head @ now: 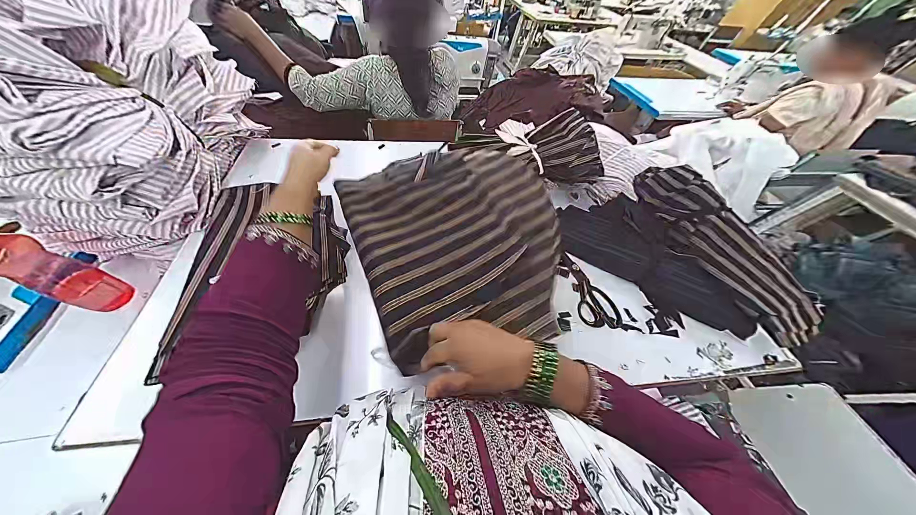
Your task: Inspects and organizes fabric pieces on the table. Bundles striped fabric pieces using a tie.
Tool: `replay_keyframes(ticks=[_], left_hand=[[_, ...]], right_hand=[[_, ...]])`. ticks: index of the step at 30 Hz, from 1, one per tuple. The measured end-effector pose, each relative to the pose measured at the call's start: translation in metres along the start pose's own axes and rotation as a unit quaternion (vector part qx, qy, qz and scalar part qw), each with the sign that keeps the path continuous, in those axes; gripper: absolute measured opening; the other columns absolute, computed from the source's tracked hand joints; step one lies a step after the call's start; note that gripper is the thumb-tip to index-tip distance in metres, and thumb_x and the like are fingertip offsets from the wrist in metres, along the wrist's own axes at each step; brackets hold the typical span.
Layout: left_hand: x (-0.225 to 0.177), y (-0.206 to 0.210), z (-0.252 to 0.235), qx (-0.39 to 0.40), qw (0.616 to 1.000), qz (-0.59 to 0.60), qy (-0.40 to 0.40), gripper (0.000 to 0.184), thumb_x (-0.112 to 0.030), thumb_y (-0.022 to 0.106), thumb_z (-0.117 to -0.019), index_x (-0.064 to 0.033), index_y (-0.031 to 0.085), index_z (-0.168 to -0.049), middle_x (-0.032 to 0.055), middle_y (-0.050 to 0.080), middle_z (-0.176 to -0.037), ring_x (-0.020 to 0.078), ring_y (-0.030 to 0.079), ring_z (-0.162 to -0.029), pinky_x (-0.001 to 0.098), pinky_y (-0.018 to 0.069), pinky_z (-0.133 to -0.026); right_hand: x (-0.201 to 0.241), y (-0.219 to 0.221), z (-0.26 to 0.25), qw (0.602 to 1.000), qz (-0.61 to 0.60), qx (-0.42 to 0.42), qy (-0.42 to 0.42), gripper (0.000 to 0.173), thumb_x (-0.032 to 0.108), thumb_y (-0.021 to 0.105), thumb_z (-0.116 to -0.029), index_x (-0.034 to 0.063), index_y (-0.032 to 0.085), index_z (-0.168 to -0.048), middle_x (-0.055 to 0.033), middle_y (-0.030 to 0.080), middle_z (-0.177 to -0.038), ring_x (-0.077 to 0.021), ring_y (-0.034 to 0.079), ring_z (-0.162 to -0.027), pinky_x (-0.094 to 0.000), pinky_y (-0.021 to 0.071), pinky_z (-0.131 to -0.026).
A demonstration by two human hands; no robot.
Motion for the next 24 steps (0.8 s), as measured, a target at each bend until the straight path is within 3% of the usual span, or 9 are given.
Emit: replay_keyframes(ticks=[2,5,7,10,13,15,18,20,24], left_hand=[[0.011,0.056,0.020,0.101,0.992,-0.065,0.031,0.041,-0.023,0.051,-0.1076,0.0068,0.056,-0.135,0.0299,0.058,-0.136,0.0428,0.056,-0.128,0.0605,0.0417,-0.108],[0.033,0.137,0.063,0.211,0.950,-0.205,0.107,0.051,-0.033,0.064,-0.1016,-0.0012,0.058,-0.141,0.0264,0.044,-0.154,0.0496,0.033,-0.147,0.0764,0.0254,-0.112],[0.056,0.172,0.099,0.250,0.916,-0.290,0.118,0.070,-0.048,0.066,-0.0974,-0.0074,0.048,-0.152,0.0232,0.029,-0.165,0.0491,0.018,-0.154,0.0775,0.0162,-0.115],[0.080,0.206,0.143,0.311,0.865,-0.366,0.142,0.085,-0.066,0.044,-0.1005,-0.0116,0.026,-0.163,0.0191,0.011,-0.171,0.0426,0.003,-0.158,0.0722,0.0023,-0.120],[0.057,0.225,0.213,0.390,0.825,-0.300,0.278,0.077,-0.056,0.054,-0.1000,-0.0127,0.035,-0.160,0.0188,0.022,-0.169,0.0437,0.013,-0.157,0.0740,0.0065,-0.118],[0.036,0.228,0.274,0.496,0.772,-0.181,0.355,0.063,-0.035,0.067,-0.0975,-0.0107,0.049,-0.153,0.0177,0.037,-0.163,0.0446,0.023,-0.154,0.0750,0.0102,-0.117],[0.006,0.218,0.312,0.638,0.674,-0.006,0.373,0.033,-0.003,0.054,-0.0988,-0.0017,0.071,-0.127,0.0164,0.066,-0.137,0.0379,0.055,-0.136,0.0647,0.0295,-0.117],[-0.011,0.211,0.280,0.598,0.704,0.032,0.381,0.026,-0.004,0.053,-0.1008,0.0008,0.076,-0.113,0.0149,0.075,-0.115,0.0287,0.071,-0.110,0.0500,0.0513,-0.102],[-0.019,0.194,0.145,0.321,0.893,-0.059,0.310,0.022,-0.007,0.059,-0.1005,0.0027,0.073,-0.114,0.0186,0.072,-0.114,0.0306,0.068,-0.112,0.0493,0.0511,-0.102]], right_hand=[[-0.036,0.024,-0.013,0.989,-0.050,0.094,0.098,0.042,0.035,0.068,-0.0979,-0.0015,0.072,-0.118,-0.0266,0.065,-0.113,-0.0419,0.061,-0.109,-0.0591,0.0475,-0.093],[-0.094,-0.013,-0.005,0.974,-0.035,-0.009,0.224,0.042,0.031,0.068,-0.0976,-0.0027,0.069,-0.123,-0.0288,0.063,-0.121,-0.0425,0.059,-0.117,-0.0573,0.0454,-0.102],[-0.141,-0.040,0.014,0.949,-0.045,-0.092,0.299,0.036,0.022,0.063,-0.0992,-0.0044,0.067,-0.124,-0.0273,0.064,-0.121,-0.0383,0.060,-0.116,-0.0521,0.0449,-0.104],[-0.212,-0.044,0.051,0.905,-0.087,-0.171,0.380,0.029,0.013,0.059,-0.0992,-0.0049,0.067,-0.120,-0.0236,0.066,-0.116,-0.0321,0.062,-0.108,-0.0482,0.0467,-0.099],[-0.235,-0.038,0.081,0.879,-0.078,-0.195,0.428,0.023,0.011,0.060,-0.0985,-0.0065,0.068,-0.110,-0.0226,0.067,-0.101,-0.0312,0.063,-0.096,-0.0491,0.0473,-0.091],[-0.233,-0.033,0.089,0.885,-0.079,-0.169,0.426,0.019,0.013,0.061,-0.0992,-0.0042,0.069,-0.101,-0.0151,0.063,-0.087,-0.0233,0.058,-0.082,-0.0432,0.0462,-0.080],[-0.227,-0.042,0.089,0.900,-0.093,-0.092,0.416,0.023,0.016,0.060,-0.1012,-0.0037,0.071,-0.101,-0.0159,0.066,-0.089,-0.0246,0.060,-0.085,-0.0463,0.0460,-0.082],[-0.226,-0.068,0.078,0.911,-0.088,-0.104,0.390,0.026,0.015,0.057,-0.1034,-0.0042,0.072,-0.113,-0.0215,0.071,-0.109,-0.0315,0.067,-0.106,-0.0528,0.0483,-0.098],[-0.216,-0.121,0.010,0.945,-0.048,-0.211,0.244,0.021,0.004,0.054,-0.1013,-0.0024,0.074,-0.106,-0.0171,0.072,-0.106,-0.0276,0.067,-0.098,-0.0496,0.0519,-0.091]])
Point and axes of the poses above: each hand's wrist, its own z-axis away from the middle knuckle, its own y-axis out of the palm, x = y × z, the point moved 10 cm from there along -z, towards the middle knuckle
